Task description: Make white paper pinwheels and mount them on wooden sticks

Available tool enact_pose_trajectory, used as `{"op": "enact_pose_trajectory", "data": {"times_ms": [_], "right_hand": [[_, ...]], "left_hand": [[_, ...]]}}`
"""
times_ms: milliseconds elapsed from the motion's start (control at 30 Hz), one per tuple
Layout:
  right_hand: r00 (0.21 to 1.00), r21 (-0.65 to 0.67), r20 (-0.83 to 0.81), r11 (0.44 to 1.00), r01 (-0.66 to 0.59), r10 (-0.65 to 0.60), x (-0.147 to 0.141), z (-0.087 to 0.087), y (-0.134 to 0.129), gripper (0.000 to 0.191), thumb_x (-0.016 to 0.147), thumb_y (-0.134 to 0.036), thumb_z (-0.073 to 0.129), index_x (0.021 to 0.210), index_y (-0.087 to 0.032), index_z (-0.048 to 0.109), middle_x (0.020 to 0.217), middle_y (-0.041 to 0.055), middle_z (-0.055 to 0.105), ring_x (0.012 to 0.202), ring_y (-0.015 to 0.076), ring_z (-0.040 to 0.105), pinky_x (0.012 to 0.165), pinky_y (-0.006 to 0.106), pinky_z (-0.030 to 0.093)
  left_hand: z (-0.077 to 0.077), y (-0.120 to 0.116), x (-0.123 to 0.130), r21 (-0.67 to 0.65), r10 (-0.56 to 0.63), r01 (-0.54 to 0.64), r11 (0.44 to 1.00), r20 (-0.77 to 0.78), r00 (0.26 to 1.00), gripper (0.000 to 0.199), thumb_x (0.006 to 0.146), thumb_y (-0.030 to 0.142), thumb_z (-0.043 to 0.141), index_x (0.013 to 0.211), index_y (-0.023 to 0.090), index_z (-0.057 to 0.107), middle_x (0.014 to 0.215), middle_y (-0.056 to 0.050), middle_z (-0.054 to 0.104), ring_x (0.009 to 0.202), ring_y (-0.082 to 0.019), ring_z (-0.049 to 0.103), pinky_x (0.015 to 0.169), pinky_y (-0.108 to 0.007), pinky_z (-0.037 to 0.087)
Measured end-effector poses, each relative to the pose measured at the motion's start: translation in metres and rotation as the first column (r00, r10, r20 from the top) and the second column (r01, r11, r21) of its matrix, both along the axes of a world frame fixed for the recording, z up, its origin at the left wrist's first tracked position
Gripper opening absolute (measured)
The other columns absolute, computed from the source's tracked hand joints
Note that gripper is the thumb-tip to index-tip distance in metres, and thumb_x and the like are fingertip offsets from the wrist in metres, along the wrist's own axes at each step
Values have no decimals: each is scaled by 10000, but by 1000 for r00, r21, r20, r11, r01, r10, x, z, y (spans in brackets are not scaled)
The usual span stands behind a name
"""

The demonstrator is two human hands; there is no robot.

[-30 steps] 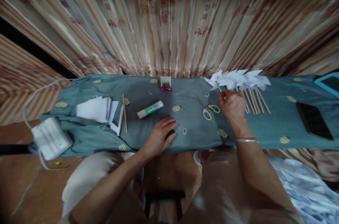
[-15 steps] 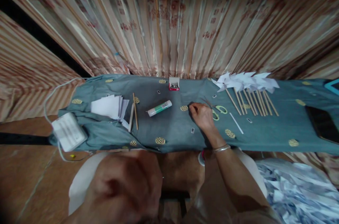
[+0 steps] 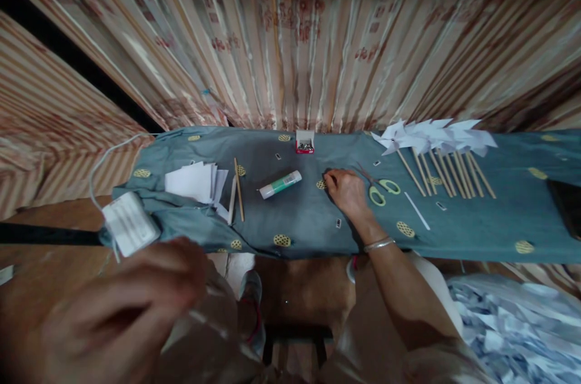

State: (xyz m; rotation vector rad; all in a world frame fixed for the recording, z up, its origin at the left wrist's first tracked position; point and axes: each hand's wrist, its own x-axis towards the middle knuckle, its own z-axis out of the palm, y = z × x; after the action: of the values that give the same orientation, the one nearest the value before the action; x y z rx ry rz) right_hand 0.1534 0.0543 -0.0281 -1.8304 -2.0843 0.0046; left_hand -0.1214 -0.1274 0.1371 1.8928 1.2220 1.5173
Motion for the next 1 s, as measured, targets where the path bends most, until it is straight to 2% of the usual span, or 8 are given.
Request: {"op": "enact_pose_trajectory", "data": {"times_ms": [33, 100, 200, 267, 333, 433, 633, 1000], "right_hand": [[1000, -4, 8, 1000, 2, -2, -1, 0, 1, 304, 928, -319, 497, 968, -178, 764, 930, 112, 777, 853, 258, 685, 756, 334, 470], [1000, -5, 17, 1000, -6, 6, -2, 1, 1, 309, 930, -313, 490, 975, -173, 762, 944, 116, 777, 864, 262, 687, 765, 338, 471], [1000, -2, 12, 1000, -15, 15, -4, 3, 2, 313, 932, -308, 482, 978, -170, 759, 946, 119, 778, 873, 265, 689, 766, 337, 470], [1000, -2, 10, 1000, -11, 11, -4, 5, 2, 309, 929, -305, 485, 969, -170, 759, 925, 121, 777, 865, 266, 691, 761, 336, 469], [1000, 2, 8, 1000, -13, 13, -4, 6, 2, 307, 926, -308, 487, 961, -172, 760, 909, 118, 776, 848, 263, 692, 751, 333, 466], [1000, 9, 5, 1000, -25, 25, -2, 7, 3, 310, 927, -322, 485, 964, -180, 758, 911, 111, 775, 836, 257, 689, 744, 328, 460], [1000, 10, 12, 1000, -27, 27, -1, 8, 2, 314, 924, -327, 483, 949, -179, 758, 919, 115, 775, 851, 264, 688, 758, 334, 458], [999, 64, -12, 997, -32, 33, 6, 8, 0, 328, 915, -348, 478, 932, -184, 762, 870, 114, 768, 791, 255, 675, 705, 327, 451]], "left_hand": [[-7, 13, -8, -5, 50, -50, 999, 59, 997, 110, 833, 291, 717, 733, 245, 709, 623, 6, 649, 568, -134, 600, 523, -249, 488], [-26, 41, -29, -12, 202, -202, 979, 138, 970, 240, 855, 282, 680, 631, 205, 644, 579, 11, 609, 563, -126, 574, 558, -248, 484], [-61, 79, -66, -56, 410, -414, 908, -74, 909, 278, 826, 345, 674, 592, 197, 641, 590, 2, 636, 576, -140, 587, 626, -273, 510], [-85, 96, -88, -93, 375, -412, 906, -275, 886, 199, 808, 387, 666, 759, 202, 723, 808, -41, 735, 792, -203, 673, 810, -345, 543], [-107, 104, -106, -120, 341, -423, 898, -417, 843, 261, 778, 427, 694, 902, 203, 743, 1006, -82, 751, 1015, -265, 667, 957, -423, 510], [-129, 105, -122, -162, 251, -399, 902, -554, 794, 339, 758, 421, 728, 1017, 202, 733, 1132, -110, 731, 1143, -294, 622, 1045, -479, 464], [-146, 104, -131, -194, 238, -438, 878, -616, 751, 311, 757, 297, 701, 1041, 175, 725, 1161, -126, 726, 1128, -295, 640, 1020, -469, 492], [-146, 109, -137, -286, 248, -409, 867, -463, 851, 193, 758, 353, 643, 804, 206, 759, 997, -91, 777, 994, -249, 707, 1004, -400, 508]]}}
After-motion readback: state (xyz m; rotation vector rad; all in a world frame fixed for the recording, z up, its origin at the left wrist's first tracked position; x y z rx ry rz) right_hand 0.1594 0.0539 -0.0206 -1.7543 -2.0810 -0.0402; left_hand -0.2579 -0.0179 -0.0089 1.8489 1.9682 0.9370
